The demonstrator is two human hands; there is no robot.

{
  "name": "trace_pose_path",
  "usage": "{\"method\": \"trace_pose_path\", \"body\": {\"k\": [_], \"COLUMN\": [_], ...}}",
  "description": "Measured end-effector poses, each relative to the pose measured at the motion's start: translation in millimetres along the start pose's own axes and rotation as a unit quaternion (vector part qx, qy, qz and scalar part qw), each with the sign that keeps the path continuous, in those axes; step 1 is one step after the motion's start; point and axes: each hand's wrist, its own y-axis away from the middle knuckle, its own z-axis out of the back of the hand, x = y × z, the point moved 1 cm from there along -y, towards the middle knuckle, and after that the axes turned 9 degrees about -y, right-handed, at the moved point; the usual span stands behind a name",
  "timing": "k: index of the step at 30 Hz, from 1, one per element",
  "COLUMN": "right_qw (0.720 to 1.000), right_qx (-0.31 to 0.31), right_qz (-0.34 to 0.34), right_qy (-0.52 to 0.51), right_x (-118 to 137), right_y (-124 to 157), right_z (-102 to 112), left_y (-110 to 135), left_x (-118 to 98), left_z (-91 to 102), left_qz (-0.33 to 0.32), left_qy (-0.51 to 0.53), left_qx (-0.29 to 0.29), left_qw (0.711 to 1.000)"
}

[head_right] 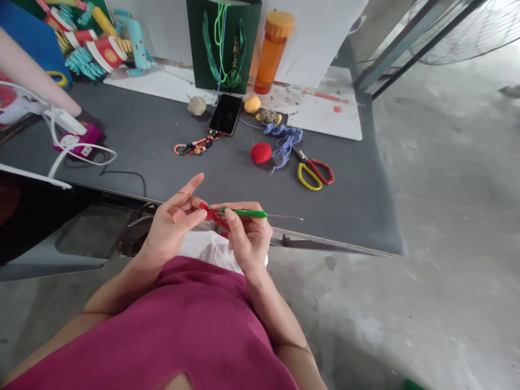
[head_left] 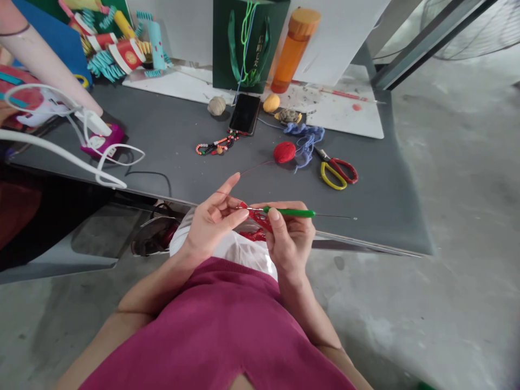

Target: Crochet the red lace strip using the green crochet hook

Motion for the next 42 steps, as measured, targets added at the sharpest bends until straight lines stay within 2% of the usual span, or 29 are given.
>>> {"method": "trace_pose_path", "body": {"k": [6, 15, 21, 30, 38, 42], "right_qw": [1.0, 0.998, 0.998, 0.999, 0.999, 0.999], "right_qx": [-0.008, -0.006, -0.006, -0.024, -0.027, -0.033], "right_qz": [-0.011, 0.059, 0.043, -0.018, -0.026, -0.036], "right_qy": [0.005, 0.037, 0.037, 0.012, -0.011, -0.003], "right_x": [-0.8, 5.9, 3.9, 1.9, 1.7, 2.2], "right_y": [0.1, 1.1, 0.9, 0.4, -1.6, -2.6], "right_z": [2.9, -1.5, 1.2, 4.4, 4.5, 3.6], "left_y": [0.8, 2.0, 3.6, 5.6, 4.3, 3.5], "left_x": [1.3, -3.3, -5.6, -5.9, -7.1, -5.2], "left_z": [-2.1, -0.1, 0.0, 1.0, 1.7, -1.6], "left_qz": [0.005, -0.035, -0.066, -0.06, -0.044, 0.014], "left_qy": [-0.011, -0.075, -0.127, -0.16, -0.147, -0.077], "left_qx": [-0.004, -0.029, -0.056, -0.063, -0.045, 0.002], "left_qw": [1.0, 0.996, 0.988, 0.983, 0.987, 0.997]}}
